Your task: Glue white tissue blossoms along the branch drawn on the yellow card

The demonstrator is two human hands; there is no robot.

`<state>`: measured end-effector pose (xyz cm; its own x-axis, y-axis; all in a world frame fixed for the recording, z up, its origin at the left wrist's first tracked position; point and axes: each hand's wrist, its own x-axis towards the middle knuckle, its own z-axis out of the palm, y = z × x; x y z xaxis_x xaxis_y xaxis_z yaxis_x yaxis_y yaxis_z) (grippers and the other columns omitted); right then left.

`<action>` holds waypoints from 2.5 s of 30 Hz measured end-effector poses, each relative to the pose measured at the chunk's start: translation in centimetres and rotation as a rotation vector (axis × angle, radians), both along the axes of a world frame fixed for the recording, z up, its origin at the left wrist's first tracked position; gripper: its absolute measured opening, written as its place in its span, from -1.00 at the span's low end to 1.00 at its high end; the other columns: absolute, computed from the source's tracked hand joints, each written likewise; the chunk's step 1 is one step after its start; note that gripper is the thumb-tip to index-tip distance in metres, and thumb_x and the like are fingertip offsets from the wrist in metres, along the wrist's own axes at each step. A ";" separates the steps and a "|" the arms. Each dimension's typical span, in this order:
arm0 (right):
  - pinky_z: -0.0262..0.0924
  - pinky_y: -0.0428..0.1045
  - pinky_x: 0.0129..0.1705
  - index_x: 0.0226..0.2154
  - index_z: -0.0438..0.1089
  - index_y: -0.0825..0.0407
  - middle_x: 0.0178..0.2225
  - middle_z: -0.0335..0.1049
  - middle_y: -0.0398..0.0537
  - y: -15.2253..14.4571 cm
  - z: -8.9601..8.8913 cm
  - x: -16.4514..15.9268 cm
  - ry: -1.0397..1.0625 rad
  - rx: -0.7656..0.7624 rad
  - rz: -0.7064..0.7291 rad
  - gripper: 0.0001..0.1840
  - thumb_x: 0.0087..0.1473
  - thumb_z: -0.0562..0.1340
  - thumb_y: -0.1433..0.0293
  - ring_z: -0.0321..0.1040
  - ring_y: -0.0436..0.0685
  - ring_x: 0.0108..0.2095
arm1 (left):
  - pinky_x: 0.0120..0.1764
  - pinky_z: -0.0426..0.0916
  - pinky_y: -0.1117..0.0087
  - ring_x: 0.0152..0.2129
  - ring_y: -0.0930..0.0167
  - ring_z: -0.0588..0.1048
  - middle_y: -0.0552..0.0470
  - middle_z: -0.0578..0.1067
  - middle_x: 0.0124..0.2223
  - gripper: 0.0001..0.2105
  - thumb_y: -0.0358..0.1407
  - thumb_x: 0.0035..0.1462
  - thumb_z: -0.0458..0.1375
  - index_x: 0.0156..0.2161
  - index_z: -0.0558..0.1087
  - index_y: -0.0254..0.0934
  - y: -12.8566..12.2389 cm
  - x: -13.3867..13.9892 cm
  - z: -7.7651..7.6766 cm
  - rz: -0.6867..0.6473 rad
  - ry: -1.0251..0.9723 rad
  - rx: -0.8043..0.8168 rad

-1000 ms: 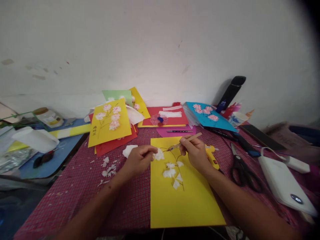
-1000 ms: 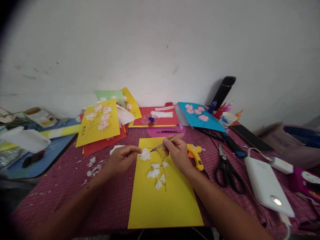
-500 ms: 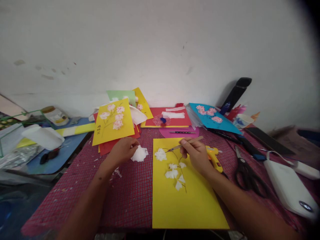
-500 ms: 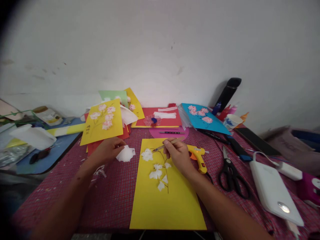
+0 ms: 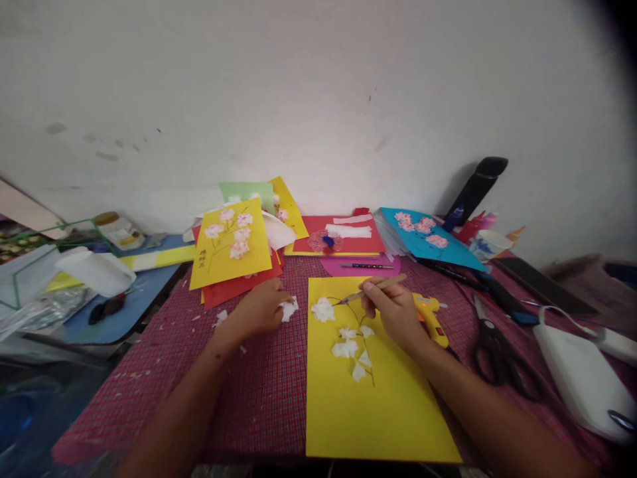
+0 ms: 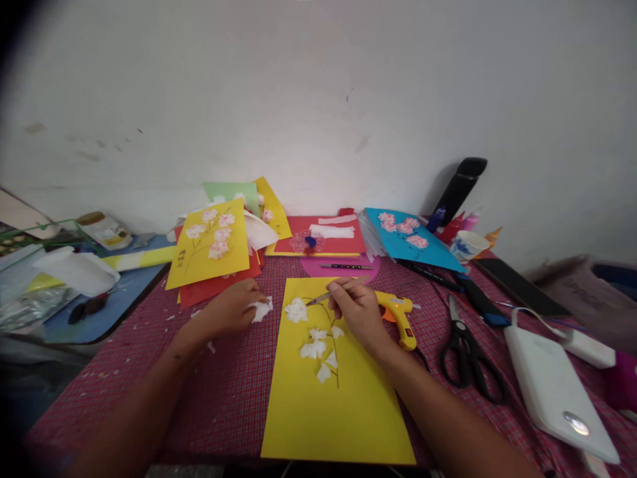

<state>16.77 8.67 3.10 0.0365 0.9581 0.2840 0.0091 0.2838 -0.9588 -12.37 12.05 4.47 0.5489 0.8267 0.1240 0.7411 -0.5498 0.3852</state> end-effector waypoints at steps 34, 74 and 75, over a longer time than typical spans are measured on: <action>0.17 -0.09 -0.57 -0.25 0.48 0.04 -0.42 0.47 -0.08 -0.9 0.0 -0.5 0.030 -0.035 0.247 -0.79 0.14 0.25 0.25 0.26 -0.04 -0.61 | -0.37 0.43 0.44 -0.49 0.48 0.50 0.02 0.53 -0.40 -0.71 -0.24 -0.17 0.39 -0.40 0.40 -0.35 -2.9 6.8 -0.2 0.438 -1.239 -0.863; 0.13 -0.12 -0.61 -0.39 0.52 0.09 -0.45 0.48 -0.05 -0.2 0.0 -0.5 0.034 -0.132 0.279 -0.77 0.10 0.28 0.26 0.25 -0.06 -0.64 | -0.38 0.36 0.47 -0.45 0.48 0.50 -0.03 0.57 -0.33 -0.67 -0.31 -0.09 0.38 -0.20 0.46 -0.37 -2.9 6.5 -1.9 0.202 -1.123 -0.804; 0.13 -0.12 -0.61 -0.41 0.53 0.09 -0.44 0.48 -0.04 -0.2 0.1 -0.5 0.029 -0.130 0.280 -0.77 0.10 0.28 0.25 0.25 -0.07 -0.64 | -0.38 0.36 0.47 -0.45 0.48 0.50 -0.03 0.57 -0.33 -0.67 -0.31 -0.09 0.38 -0.20 0.46 -0.37 -2.9 6.5 -1.9 0.201 -1.121 -0.802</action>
